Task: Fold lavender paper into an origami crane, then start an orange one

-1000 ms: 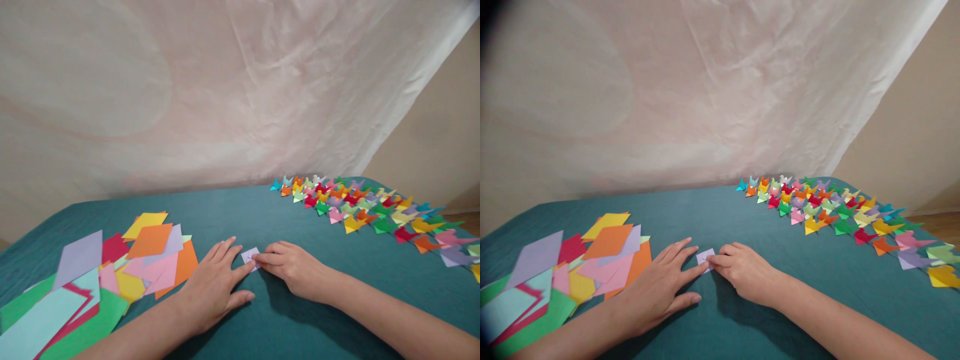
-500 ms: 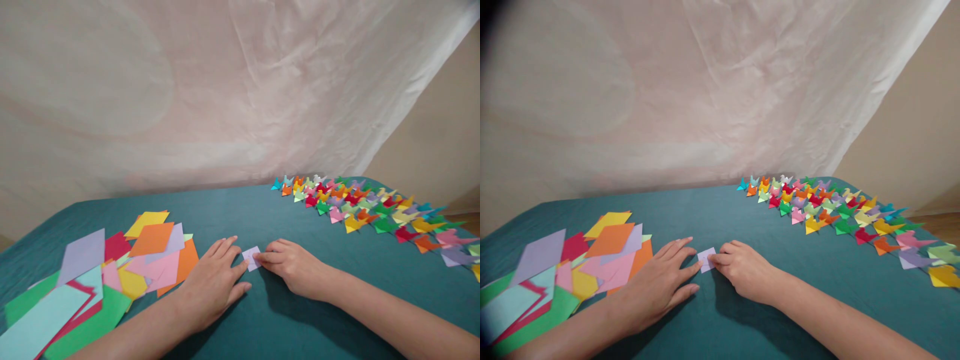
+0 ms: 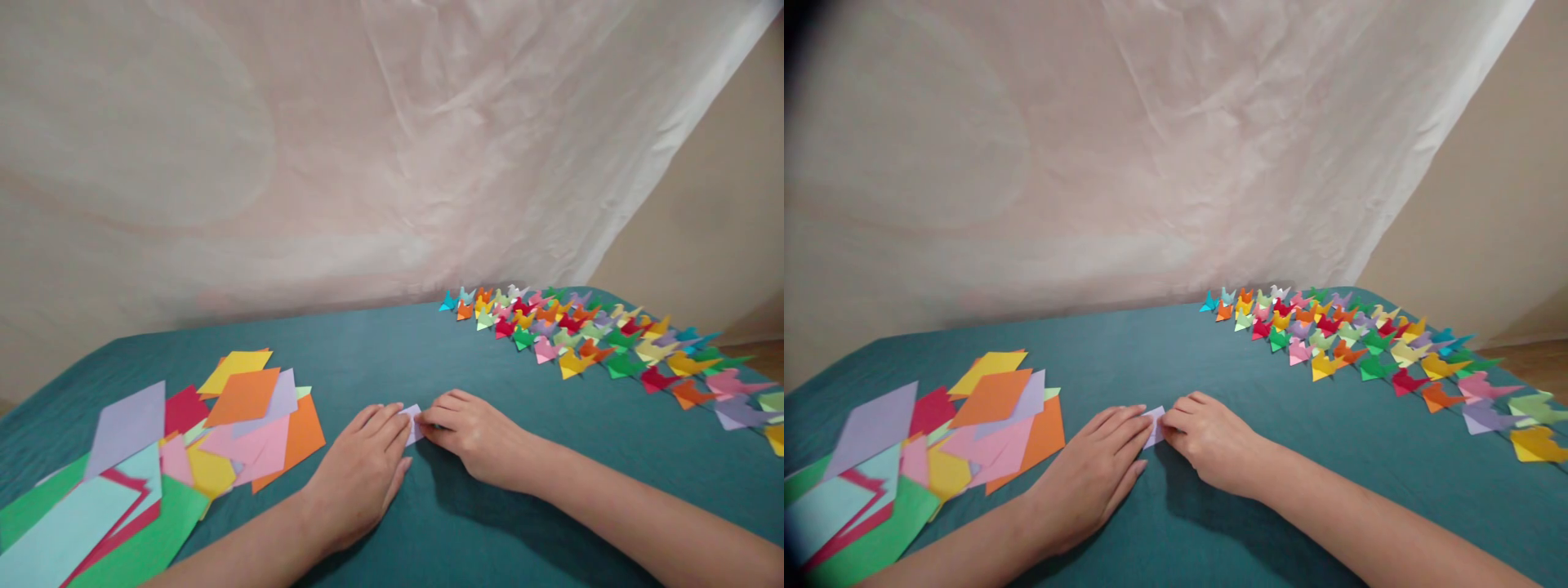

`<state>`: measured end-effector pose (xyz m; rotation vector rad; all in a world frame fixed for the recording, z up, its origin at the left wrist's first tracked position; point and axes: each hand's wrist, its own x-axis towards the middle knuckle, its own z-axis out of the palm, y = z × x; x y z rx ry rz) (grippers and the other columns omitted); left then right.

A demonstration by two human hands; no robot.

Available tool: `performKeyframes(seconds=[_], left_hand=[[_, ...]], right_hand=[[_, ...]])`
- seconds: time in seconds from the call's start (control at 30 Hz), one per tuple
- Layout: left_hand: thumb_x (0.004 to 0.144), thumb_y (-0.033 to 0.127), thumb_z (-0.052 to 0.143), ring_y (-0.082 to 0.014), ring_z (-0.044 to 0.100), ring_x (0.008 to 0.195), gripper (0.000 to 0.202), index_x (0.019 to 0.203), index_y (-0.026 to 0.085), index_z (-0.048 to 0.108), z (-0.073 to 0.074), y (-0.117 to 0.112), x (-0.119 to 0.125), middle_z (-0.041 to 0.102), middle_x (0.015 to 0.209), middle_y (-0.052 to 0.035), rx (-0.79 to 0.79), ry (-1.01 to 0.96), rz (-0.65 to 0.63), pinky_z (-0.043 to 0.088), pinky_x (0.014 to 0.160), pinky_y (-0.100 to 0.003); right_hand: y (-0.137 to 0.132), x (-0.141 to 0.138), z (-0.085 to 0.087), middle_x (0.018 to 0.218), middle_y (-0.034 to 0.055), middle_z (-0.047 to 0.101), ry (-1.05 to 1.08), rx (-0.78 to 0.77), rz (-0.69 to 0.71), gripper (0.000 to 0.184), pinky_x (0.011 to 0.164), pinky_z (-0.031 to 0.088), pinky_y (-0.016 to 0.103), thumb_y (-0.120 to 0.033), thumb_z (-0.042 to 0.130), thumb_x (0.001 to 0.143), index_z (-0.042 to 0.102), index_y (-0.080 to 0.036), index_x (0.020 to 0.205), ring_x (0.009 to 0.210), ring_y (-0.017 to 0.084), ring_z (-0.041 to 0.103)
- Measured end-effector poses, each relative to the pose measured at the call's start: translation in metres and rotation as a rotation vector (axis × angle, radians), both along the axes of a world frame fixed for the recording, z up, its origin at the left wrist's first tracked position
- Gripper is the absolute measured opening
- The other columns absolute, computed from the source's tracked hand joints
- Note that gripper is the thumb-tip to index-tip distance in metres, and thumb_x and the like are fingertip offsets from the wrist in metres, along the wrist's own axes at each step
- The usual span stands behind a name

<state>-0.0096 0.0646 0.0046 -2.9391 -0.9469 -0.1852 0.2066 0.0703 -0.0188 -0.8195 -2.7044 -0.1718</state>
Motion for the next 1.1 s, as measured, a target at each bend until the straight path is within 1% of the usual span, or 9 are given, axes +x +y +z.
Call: performKeyframes(seconds=[0.23,0.4,0.53,0.67,0.73,0.8,0.9,0.97,1.1], left_hand=[[0.093,0.029,0.04,-0.0243,0.042,0.123,0.038,0.124,0.011,0.05,-0.014,0.0,0.0,0.053,0.127,-0.0108,0.099,0.009,-0.011,0.025,0.106,-0.041],[0.092,0.031,0.041,-0.0242,0.042,0.122,0.037,0.121,0.011,0.053,-0.015,-0.001,0.002,0.056,0.124,-0.0104,0.128,0.002,-0.009,0.023,0.107,-0.039],[0.093,0.029,0.039,-0.0248,0.044,0.121,0.037,0.121,0.01,0.052,-0.016,0.0,0.001,0.056,0.124,-0.0119,0.132,-0.003,-0.02,0.024,0.106,-0.041],[0.092,0.027,0.039,-0.0257,0.046,0.118,0.036,0.119,0.008,0.053,-0.016,0.002,0.001,0.056,0.122,-0.0136,0.127,-0.002,-0.045,0.028,0.104,-0.041],[0.092,0.026,0.039,-0.0257,0.048,0.115,0.035,0.118,0.008,0.053,-0.015,0.003,0.002,0.057,0.12,-0.0143,0.124,-0.011,-0.059,0.03,0.103,-0.041],[0.092,0.025,0.04,-0.0254,0.05,0.113,0.033,0.117,0.008,0.054,-0.014,0.004,0.002,0.057,0.118,-0.0147,0.118,-0.025,-0.069,0.032,0.102,-0.041],[0.091,0.025,0.04,-0.026,0.051,0.11,0.033,0.115,0.008,0.054,-0.012,0.004,0.002,0.058,0.117,-0.0151,0.111,-0.029,-0.075,0.034,0.101,-0.042],[0.091,0.025,0.04,-0.0268,0.051,0.11,0.032,0.114,0.008,0.055,-0.012,0.004,0.002,0.058,0.116,-0.0151,0.109,-0.024,-0.075,0.035,0.1,-0.042],[0.09,0.023,0.042,-0.0269,0.051,0.109,0.031,0.114,0.008,0.055,-0.009,0.004,0.003,0.059,0.114,-0.0147,0.092,-0.042,-0.077,0.037,0.098,-0.043]], right_hand=[[0.001,0.004,-0.001,0.093,0.008,0.063,-0.018,-0.038,-0.016,0.019,0.078,0.042,0.032,-0.016,0.047,0.091,0.064,-0.015,0.097,0.087,0.018,0.054],[-0.001,0.006,0.001,0.097,0.0085,0.064,-0.054,-0.051,-0.024,0.02,0.077,0.044,0.033,-0.016,0.045,0.091,0.065,-0.015,0.095,0.087,0.019,0.056],[-0.002,0.007,0.002,0.098,0.0094,0.065,-0.037,-0.06,-0.019,0.021,0.077,0.046,0.034,-0.015,0.045,0.091,0.066,-0.014,0.093,0.088,0.019,0.057],[0.002,0.01,-0.004,0.102,0.0093,0.066,0.069,-0.095,0.01,0.022,0.079,0.048,0.035,-0.015,0.045,0.091,0.067,-0.015,0.096,0.089,0.019,0.059],[0.005,0.013,-0.009,0.102,0.0083,0.068,0.184,-0.137,0.051,0.025,0.078,0.049,0.034,-0.014,0.043,0.091,0.068,-0.017,0.095,0.089,0.018,0.06],[0.009,0.016,-0.013,0.1,0.0068,0.069,0.321,-0.206,0.085,0.03,0.079,0.05,0.032,-0.009,0.04,0.089,0.068,-0.018,0.091,0.089,0.017,0.061],[0.012,0.019,-0.016,0.095,0.0058,0.07,0.496,-0.268,0.076,0.035,0.078,0.051,0.031,-0.005,0.036,0.086,0.068,-0.018,0.091,0.087,0.015,0.063],[0.012,0.018,-0.015,0.094,0.0057,0.07,0.528,-0.286,0.053,0.036,0.077,0.051,0.031,-0.004,0.036,0.086,0.068,-0.019,0.094,0.086,0.015,0.063],[0.009,0.015,-0.011,0.098,0.0071,0.068,0.436,-0.278,0.026,0.037,0.08,0.049,0.033,-0.005,0.037,0.086,0.066,-0.02,0.103,0.089,0.016,0.06]])
